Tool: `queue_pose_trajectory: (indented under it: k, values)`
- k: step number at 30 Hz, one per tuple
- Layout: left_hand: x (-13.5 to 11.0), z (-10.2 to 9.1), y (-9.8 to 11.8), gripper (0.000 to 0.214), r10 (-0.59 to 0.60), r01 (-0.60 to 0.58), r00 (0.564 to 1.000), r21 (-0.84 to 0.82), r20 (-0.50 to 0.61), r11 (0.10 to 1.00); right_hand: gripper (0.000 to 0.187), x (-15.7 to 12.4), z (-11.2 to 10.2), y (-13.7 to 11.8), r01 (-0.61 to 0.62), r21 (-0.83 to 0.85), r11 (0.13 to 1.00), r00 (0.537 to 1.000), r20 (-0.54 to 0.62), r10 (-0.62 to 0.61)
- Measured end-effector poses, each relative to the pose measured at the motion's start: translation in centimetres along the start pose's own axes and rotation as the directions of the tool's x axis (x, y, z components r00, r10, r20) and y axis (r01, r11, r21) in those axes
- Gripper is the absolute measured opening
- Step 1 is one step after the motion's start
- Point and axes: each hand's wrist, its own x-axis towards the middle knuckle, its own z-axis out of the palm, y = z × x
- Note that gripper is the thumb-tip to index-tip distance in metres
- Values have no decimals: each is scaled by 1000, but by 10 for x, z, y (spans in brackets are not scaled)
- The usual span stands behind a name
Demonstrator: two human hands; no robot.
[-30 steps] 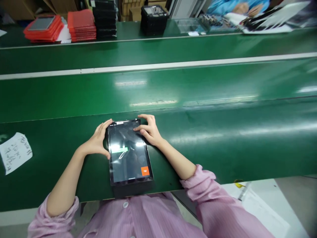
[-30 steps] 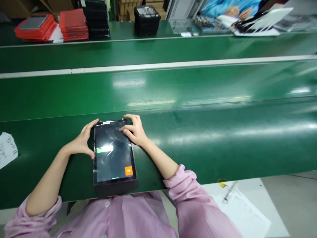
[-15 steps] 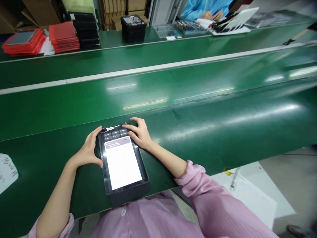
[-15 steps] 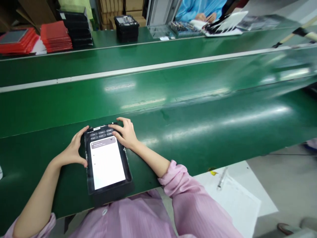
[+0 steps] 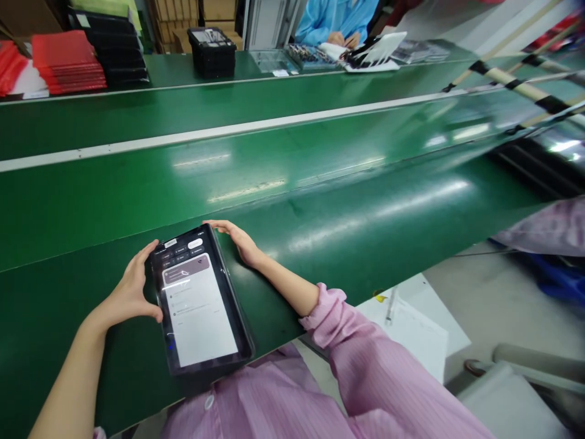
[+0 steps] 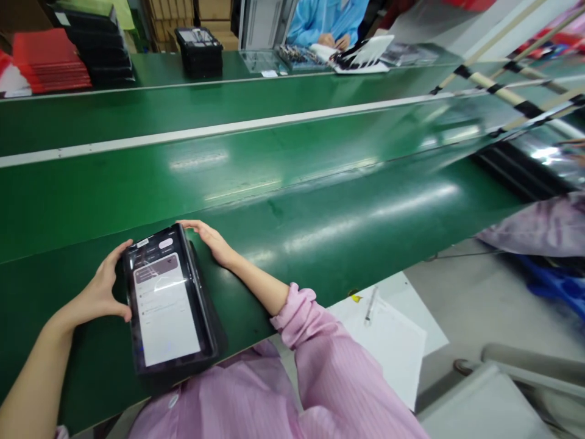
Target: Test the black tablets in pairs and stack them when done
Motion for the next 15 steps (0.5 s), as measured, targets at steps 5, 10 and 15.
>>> queue_pose_trajectory:
  k: [5, 10, 15]
  values:
    - [-1, 2, -6, 155, -1, 1, 1000, -19, -11, 1000, 67, 1, 0, -1, 18, 51, 999, 999, 44, -20]
    - [-1, 1, -4, 156, -7, 7, 1000, 1, -8, 1000, 66, 0, 3, 3, 24, -316, 949, 997, -65, -47]
    - [1, -1, 4, 153, -32, 32, 999, 18, 10, 999, 65, -6, 12, 4, 106, -608, 786, 993, 30, -111]
